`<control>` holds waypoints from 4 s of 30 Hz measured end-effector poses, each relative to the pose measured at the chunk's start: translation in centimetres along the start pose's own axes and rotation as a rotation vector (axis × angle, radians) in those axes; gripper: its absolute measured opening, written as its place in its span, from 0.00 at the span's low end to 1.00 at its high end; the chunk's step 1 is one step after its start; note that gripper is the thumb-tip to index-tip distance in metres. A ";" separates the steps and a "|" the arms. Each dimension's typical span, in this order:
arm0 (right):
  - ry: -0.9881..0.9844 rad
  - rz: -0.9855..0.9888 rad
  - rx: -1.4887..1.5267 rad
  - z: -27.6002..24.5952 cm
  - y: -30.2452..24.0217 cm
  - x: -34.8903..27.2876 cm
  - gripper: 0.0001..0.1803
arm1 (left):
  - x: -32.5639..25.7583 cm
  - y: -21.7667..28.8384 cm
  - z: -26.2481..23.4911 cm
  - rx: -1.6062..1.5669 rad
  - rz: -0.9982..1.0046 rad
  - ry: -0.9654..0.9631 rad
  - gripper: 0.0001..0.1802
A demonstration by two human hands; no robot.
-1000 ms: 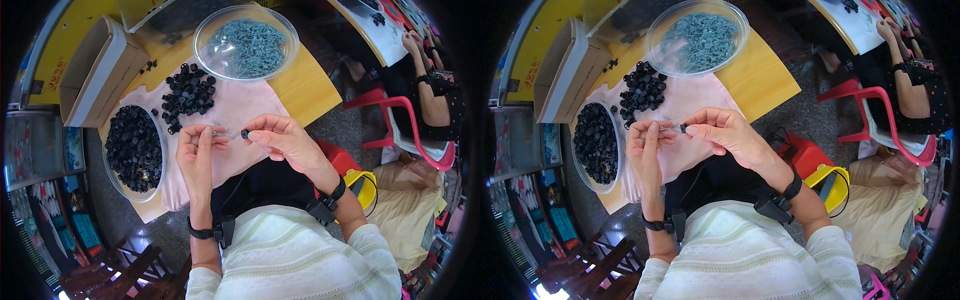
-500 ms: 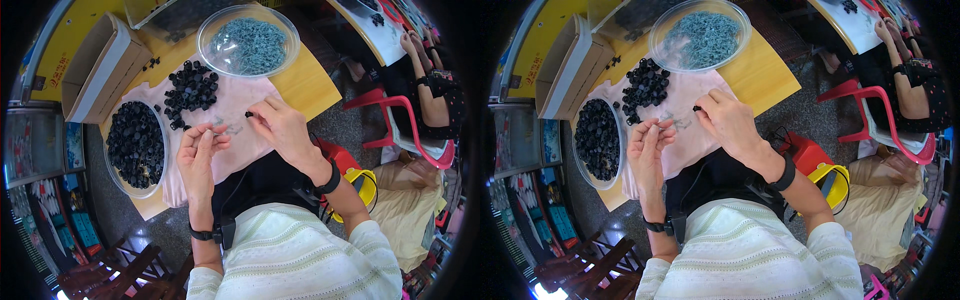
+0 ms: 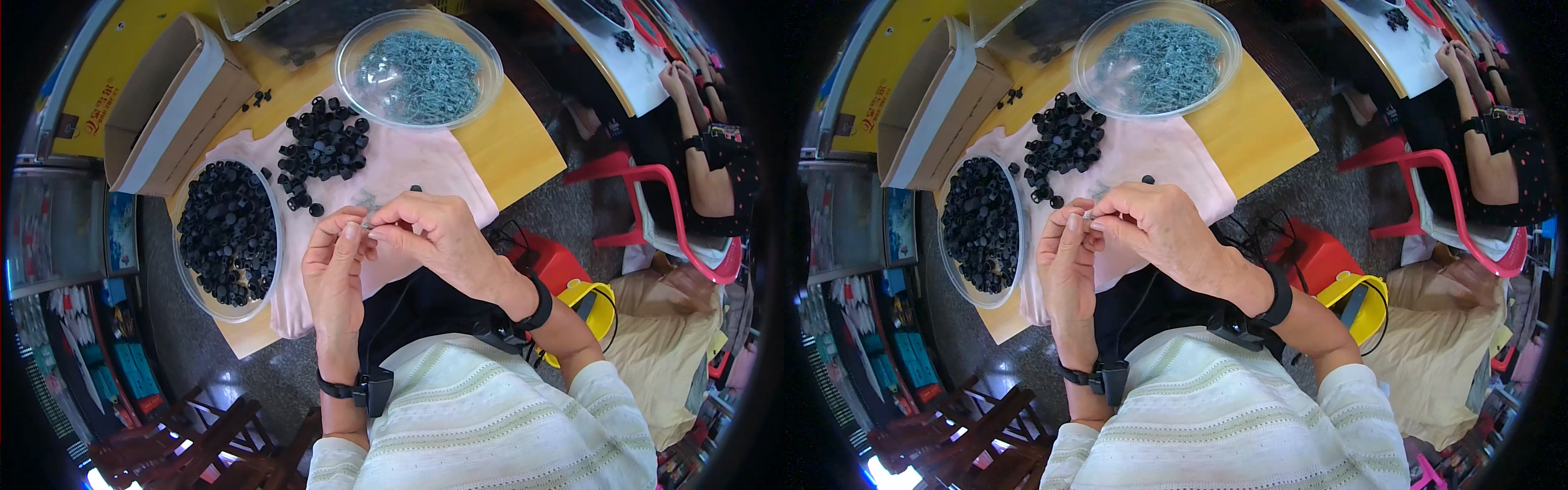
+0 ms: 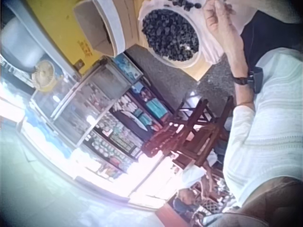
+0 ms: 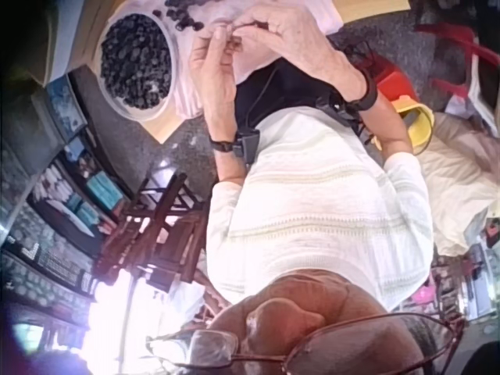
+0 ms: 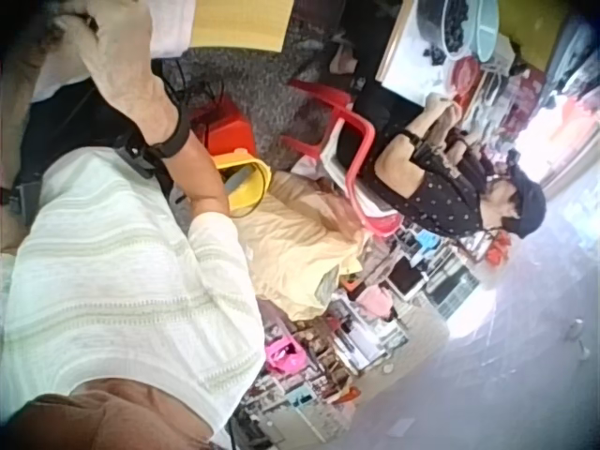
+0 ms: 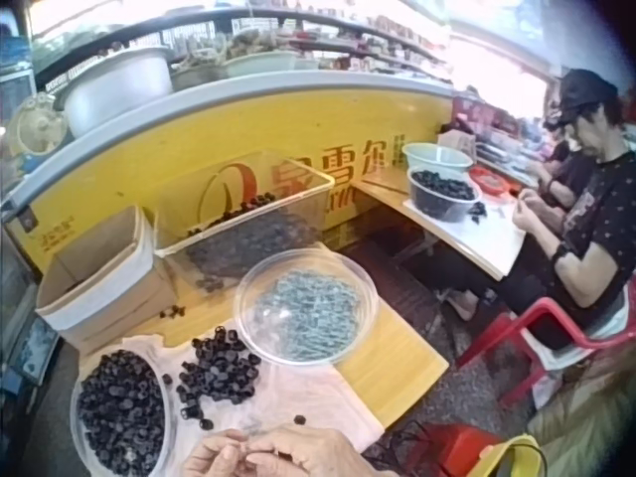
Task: Assembling small black plastic components by hand in a production environment.
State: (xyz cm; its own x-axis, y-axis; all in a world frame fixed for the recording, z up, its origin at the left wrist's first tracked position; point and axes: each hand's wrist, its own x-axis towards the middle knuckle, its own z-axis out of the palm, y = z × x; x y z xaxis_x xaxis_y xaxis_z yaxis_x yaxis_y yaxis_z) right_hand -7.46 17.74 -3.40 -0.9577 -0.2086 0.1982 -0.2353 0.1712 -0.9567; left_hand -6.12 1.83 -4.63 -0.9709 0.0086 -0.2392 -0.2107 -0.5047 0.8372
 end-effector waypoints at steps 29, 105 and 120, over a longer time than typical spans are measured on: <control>0.080 -0.026 -0.546 -3.3 1.5 0.2 0.09 | -1.9 0.0 -0.2 0.365 0.072 0.013 0.08; -0.078 0.546 0.827 -0.9 -0.7 -3.0 0.11 | -3.5 1.6 0.3 0.557 0.324 -0.115 0.08; 0.000 0.538 0.784 0.0 0.1 -2.9 0.08 | -3.5 0.7 -1.5 0.734 0.373 0.119 0.12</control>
State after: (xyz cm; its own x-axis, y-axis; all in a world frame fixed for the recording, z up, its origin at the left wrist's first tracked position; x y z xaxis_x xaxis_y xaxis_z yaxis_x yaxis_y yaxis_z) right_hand -4.73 18.38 -4.06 -0.9050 -0.2903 -0.3110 0.4160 -0.4503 -0.7900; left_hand -2.72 0.16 -3.94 -0.9819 -0.1597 0.1020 0.0625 0.2353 0.9699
